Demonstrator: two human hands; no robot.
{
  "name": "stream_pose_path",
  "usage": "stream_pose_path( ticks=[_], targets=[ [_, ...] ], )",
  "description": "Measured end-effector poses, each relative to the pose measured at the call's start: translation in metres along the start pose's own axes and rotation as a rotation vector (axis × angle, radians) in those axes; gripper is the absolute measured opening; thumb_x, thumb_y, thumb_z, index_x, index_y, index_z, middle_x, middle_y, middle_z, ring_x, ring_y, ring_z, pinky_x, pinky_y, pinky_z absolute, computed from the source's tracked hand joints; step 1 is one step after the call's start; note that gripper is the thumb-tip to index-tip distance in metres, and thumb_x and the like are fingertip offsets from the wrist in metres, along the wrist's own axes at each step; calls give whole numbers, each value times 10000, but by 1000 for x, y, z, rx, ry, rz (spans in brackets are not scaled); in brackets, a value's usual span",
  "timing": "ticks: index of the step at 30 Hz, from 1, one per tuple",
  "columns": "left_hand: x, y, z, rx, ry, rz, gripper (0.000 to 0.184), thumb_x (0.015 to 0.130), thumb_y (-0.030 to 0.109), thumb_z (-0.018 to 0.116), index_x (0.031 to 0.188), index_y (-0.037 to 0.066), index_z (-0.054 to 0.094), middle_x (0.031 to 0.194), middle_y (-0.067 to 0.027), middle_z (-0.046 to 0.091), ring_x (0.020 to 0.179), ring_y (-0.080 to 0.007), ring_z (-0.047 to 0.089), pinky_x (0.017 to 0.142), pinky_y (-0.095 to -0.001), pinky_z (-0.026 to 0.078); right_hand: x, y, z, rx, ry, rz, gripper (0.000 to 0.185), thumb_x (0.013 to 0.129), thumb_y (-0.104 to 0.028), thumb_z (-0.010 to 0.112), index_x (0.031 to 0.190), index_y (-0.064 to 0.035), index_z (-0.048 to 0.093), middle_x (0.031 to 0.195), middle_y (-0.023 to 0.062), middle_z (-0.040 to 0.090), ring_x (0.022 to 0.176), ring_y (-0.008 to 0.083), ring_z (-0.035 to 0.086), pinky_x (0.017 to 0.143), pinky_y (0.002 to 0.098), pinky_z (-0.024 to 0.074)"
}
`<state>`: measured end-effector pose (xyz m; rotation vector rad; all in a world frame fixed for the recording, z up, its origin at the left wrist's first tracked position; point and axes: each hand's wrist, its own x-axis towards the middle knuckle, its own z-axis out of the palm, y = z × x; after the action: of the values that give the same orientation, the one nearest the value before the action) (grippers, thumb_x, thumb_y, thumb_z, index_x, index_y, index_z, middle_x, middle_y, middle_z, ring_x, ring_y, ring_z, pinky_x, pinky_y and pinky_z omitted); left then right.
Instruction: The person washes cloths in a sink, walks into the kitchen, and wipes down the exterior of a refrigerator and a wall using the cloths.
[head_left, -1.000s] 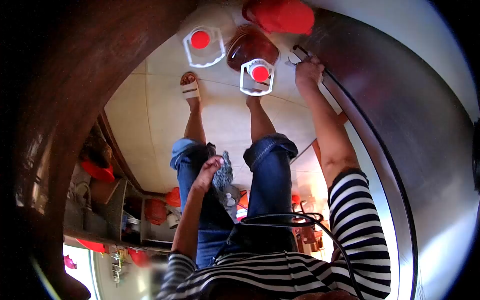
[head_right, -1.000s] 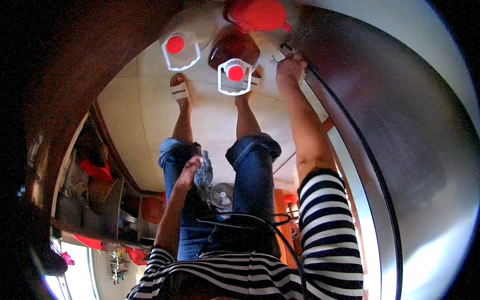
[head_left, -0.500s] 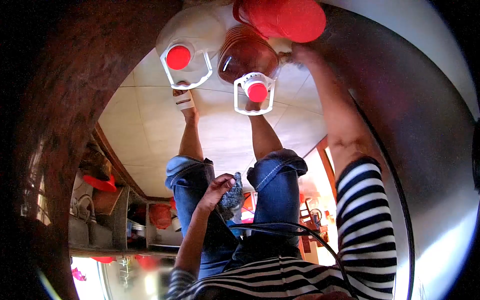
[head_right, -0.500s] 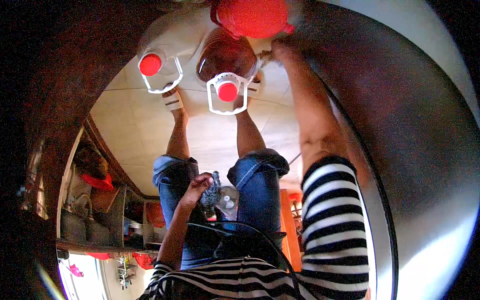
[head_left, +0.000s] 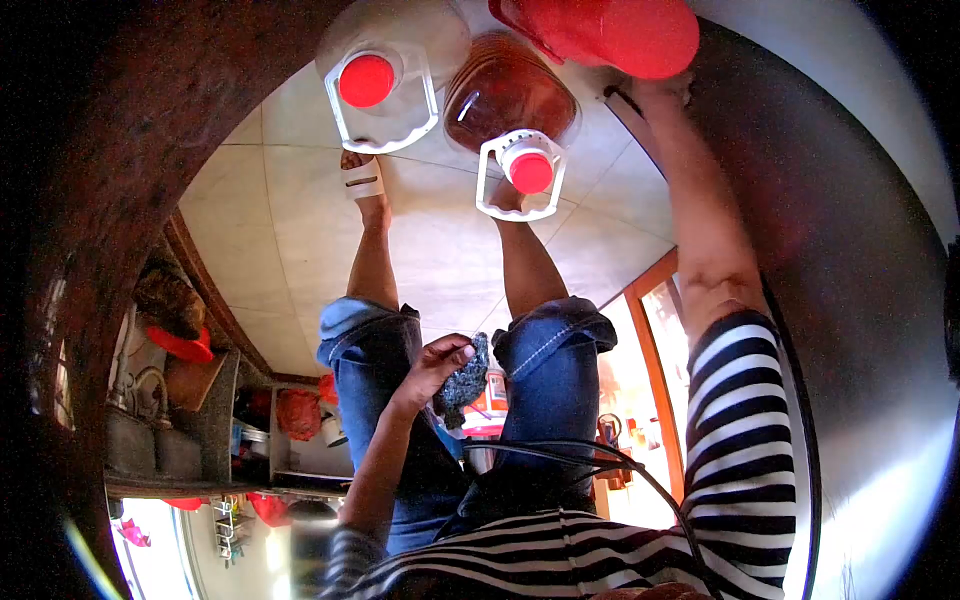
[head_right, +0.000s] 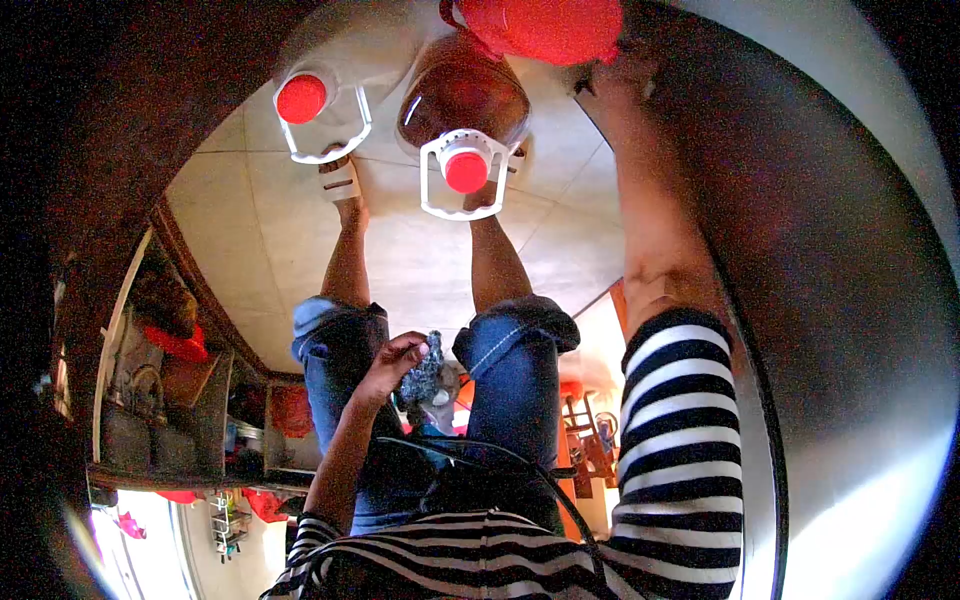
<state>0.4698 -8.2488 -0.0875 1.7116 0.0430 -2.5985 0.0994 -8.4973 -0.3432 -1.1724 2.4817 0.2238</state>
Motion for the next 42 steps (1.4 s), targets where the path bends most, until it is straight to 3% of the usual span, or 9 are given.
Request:
stream_pose_path(
  ticks=[6,12,21,25,27,29,34,37,42],
  targets=[
    [4,-25,-8,7,18,53,172,882,238,597,910,69,613,783,44,579,732,-47,518,682,-217,439,-35,14,-27,-1035,-450,-357,608,813,-523,483,1295,-154,453,1351,76,417,1215,241,388,972,422,307],
    [-29,-21,-12,-134,137,89,170,856,275,628,898,111,627,771,59,574,712,-44,519,654,-223,436,-91,0,-153,-930,-202,-293,310,856,-222,467,1114,-177,633,1350,18,400,1210,299,343,867,481,344],
    [-139,47,-7,-411,307,341,183,842,312,620,893,136,612,792,51,583,723,-73,522,691,-253,429,-164,5,-314,-828,-117,-238,280,835,-198,487,1054,-155,656,1205,60,484,1098,314,417,822,438,340],
    [-147,37,-38,-279,272,431,187,862,309,596,867,123,615,785,54,570,749,-64,509,703,-243,415,-225,5,-366,-560,46,-202,235,812,-185,516,952,-109,689,1166,82,561,1066,301,500,778,442,426],
    [-180,54,-29,-188,307,475,205,872,312,584,859,109,616,772,47,582,722,-65,517,685,-242,422,-230,19,-383,-359,-419,-266,253,788,-132,538,1004,-66,650,996,100,636,877,257,606,703,393,486],
    [-200,60,-37,-174,217,540,212,873,313,582,866,103,616,768,40,590,708,-69,523,673,-239,425,-240,52,-351,577,-712,32,288,780,-87,549,1060,-38,596,840,98,643,695,211,623,643,332,506],
    [-248,72,-56,-166,191,610,223,879,307,573,895,89,616,753,29,592,682,-66,519,653,-230,423,-344,-7,-410,1171,-691,226,386,801,-18,522,1186,-4,496,978,103,615,741,160,614,664,305,515],
    [-270,74,-71,-106,244,681,239,879,304,573,912,73,619,752,31,582,681,-61,502,646,-223,410,-369,-21,-414,1059,-584,-145,458,760,27,531,1208,-64,492,1008,96,609,848,162,606,714,285,499],
    [-307,80,-99,-94,330,768,259,878,300,574,931,51,621,767,30,571,699,-61,483,648,-219,395,-395,-109,-560,158,191,-766,282,656,-65,647,917,-171,665,938,49,592,866,259,552,742,391,468]
  ],
)
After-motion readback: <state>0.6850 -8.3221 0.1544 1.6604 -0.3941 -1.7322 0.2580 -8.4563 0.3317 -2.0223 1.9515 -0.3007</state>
